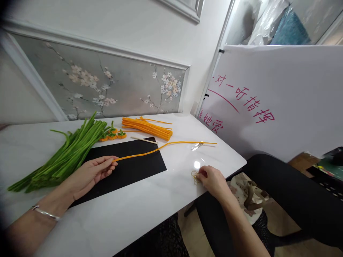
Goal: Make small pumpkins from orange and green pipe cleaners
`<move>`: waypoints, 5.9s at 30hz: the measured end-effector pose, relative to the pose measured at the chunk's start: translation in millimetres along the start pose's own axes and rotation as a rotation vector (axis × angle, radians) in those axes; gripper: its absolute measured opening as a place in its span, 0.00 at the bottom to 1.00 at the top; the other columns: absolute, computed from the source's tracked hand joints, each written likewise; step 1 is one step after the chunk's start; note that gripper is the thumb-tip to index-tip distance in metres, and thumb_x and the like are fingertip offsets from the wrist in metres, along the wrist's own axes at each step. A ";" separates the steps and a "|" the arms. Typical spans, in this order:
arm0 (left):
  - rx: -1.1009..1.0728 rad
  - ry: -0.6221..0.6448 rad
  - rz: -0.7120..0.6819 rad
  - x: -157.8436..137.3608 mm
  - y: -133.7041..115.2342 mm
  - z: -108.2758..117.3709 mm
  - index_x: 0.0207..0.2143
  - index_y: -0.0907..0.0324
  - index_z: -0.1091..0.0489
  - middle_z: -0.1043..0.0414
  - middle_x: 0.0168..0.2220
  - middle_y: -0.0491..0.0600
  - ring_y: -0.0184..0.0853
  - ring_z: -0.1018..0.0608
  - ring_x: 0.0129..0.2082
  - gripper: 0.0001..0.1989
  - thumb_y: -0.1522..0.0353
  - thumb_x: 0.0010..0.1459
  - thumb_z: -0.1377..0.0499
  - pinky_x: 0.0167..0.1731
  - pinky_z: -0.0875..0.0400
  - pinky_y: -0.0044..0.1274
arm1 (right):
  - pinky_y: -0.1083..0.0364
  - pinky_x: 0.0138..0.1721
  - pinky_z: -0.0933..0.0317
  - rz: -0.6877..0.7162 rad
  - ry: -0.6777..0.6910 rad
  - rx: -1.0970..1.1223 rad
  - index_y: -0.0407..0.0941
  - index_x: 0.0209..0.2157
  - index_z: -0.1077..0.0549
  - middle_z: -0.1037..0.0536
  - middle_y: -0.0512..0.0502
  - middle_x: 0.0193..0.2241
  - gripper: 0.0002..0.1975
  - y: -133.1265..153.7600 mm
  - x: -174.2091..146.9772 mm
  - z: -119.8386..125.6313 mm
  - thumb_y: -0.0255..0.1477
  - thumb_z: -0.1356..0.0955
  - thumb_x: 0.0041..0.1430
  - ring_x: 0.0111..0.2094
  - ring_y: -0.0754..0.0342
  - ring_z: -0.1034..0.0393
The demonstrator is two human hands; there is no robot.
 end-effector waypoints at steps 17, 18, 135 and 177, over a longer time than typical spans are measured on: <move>-0.021 0.032 0.005 -0.3 0.5 -0.9 0.34 0.63 0.24 0.24 0.29 0.51 0.25 0.24 0.24 0.07 0.78 0.58 0.42 0.26 0.24 0.13 | 0.55 0.31 0.38 -0.207 -0.187 -0.100 0.44 0.30 0.25 0.23 0.46 0.27 0.08 -69.8 68.8 72.4 0.31 0.35 0.59 0.31 0.51 0.29; -0.025 0.026 0.007 -0.1 0.8 0.0 0.34 0.63 0.24 0.24 0.29 0.51 0.25 0.24 0.24 0.07 0.78 0.58 0.42 0.25 0.24 0.13 | 0.55 0.33 0.36 -0.228 -0.184 -0.103 0.43 0.33 0.25 0.23 0.46 0.29 0.09 -74.7 79.6 77.5 0.31 0.35 0.60 0.32 0.52 0.29; 0.766 0.323 -0.277 -39.0 -0.7 -44.5 0.25 0.59 0.32 0.36 0.20 0.42 0.29 0.33 0.21 0.14 0.64 0.61 0.49 0.22 0.41 0.19 | 0.56 0.34 0.43 1.303 -0.023 -0.030 0.44 0.32 0.28 0.23 0.49 0.28 0.09 288.0 4.4 -54.4 0.28 0.37 0.66 0.29 0.56 0.34; 0.836 0.061 -0.595 -56.7 -42.3 -42.7 0.44 0.56 0.34 0.31 0.26 0.42 0.28 0.29 0.24 0.10 0.68 0.65 0.53 0.25 0.38 0.19 | 0.58 0.33 0.36 1.113 0.126 0.130 0.44 0.39 0.30 0.23 0.47 0.31 0.09 285.8 3.3 -61.4 0.27 0.40 0.66 0.31 0.54 0.28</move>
Point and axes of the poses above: each hand's wrist, its own x-axis towards the middle knuckle, its own z-axis out of the back of the hand, y = z × x, the point moved 9 cm from there along x, towards the middle knuckle
